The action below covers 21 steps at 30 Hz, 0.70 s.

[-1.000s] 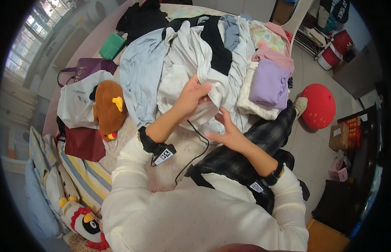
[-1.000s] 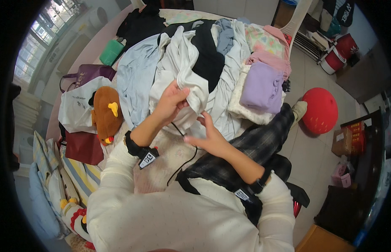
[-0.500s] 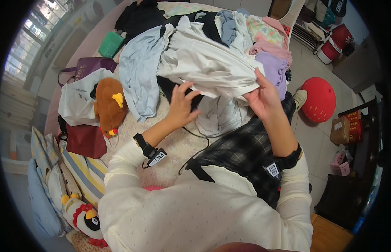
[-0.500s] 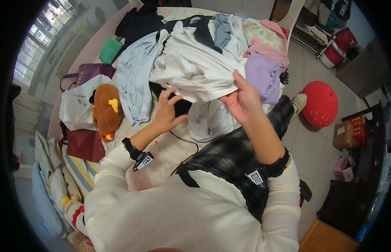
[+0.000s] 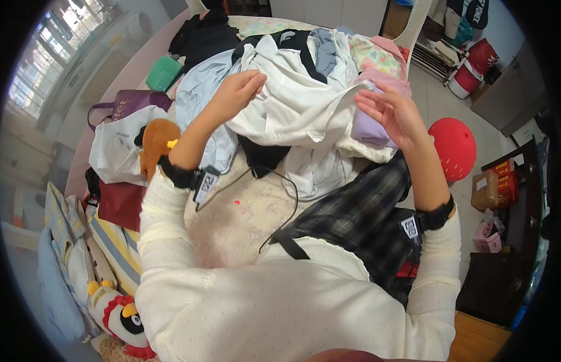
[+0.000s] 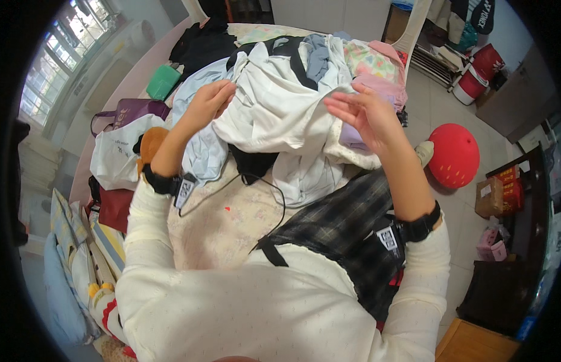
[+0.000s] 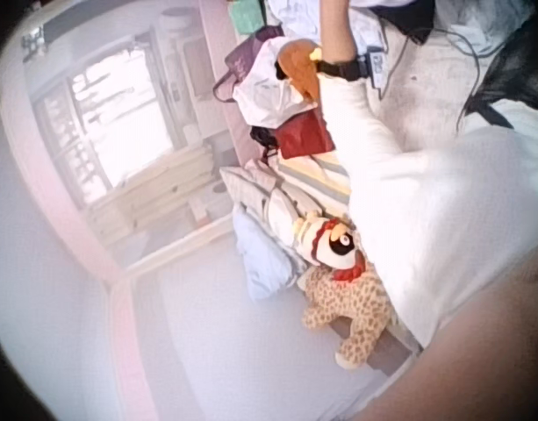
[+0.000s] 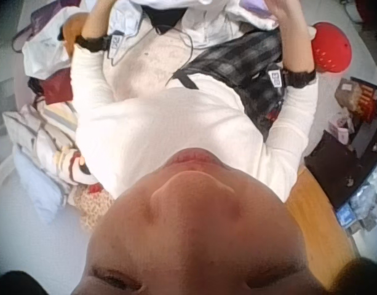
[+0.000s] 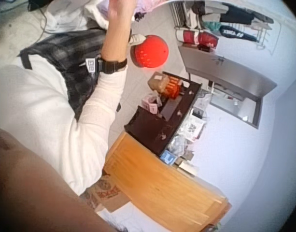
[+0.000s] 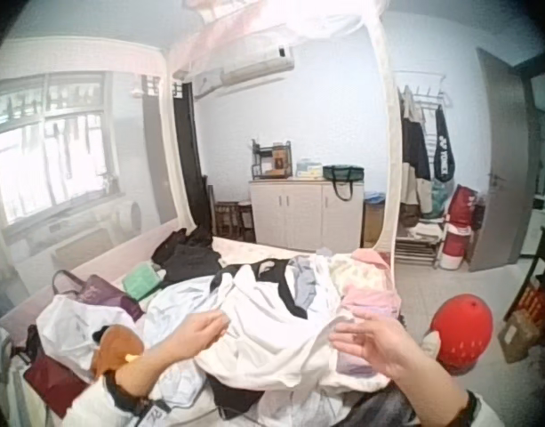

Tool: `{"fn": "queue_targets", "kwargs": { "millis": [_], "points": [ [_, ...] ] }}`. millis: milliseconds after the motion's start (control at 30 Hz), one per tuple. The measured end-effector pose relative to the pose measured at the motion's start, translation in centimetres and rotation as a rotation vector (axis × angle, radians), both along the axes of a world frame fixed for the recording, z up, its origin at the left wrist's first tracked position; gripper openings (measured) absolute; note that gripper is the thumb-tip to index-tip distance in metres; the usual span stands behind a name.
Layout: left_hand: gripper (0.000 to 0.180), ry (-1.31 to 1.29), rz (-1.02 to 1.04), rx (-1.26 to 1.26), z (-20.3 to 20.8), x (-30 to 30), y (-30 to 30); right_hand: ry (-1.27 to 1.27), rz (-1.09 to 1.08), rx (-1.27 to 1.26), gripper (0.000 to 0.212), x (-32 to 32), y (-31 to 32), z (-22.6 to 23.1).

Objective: The person folds multiple garments one by one on a bed, including a white patterned top, a purple shirt, a pink top, and several white and light blue shirts. Each item is smoothed, folded, and stacked on the bed.

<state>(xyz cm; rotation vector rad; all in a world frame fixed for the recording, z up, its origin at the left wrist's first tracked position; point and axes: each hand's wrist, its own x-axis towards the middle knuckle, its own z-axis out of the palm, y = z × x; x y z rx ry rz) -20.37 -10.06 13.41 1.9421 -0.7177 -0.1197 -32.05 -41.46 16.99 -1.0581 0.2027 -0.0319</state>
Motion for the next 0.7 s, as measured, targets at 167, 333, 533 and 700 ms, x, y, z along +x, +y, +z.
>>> {"fn": "queue_targets", "kwargs": {
  "millis": [167, 333, 533, 700],
  "points": [
    [0.023, -0.300, -0.039, 0.620, -7.5, 3.0, 2.7, -0.005, 0.078, -0.240, 0.042, -0.8, 2.6, -2.7],
    [0.022, 0.383, 0.157, 1.024, -21.7, 1.4, 6.3, 0.059, 0.448, -0.359, 0.025, -5.5, 2.5, -5.5],
    [0.031, 1.137, 0.432, -0.744, -26.0, -2.1, 5.3, 0.104, 0.570, -0.479, 0.017, -6.4, 3.9, -8.4],
    [0.036, 1.041, 0.539, -1.022, -21.5, -3.3, 1.7, 0.017, 0.555, -0.535, 0.014, -5.6, 6.2, -10.8]
  ]
}}
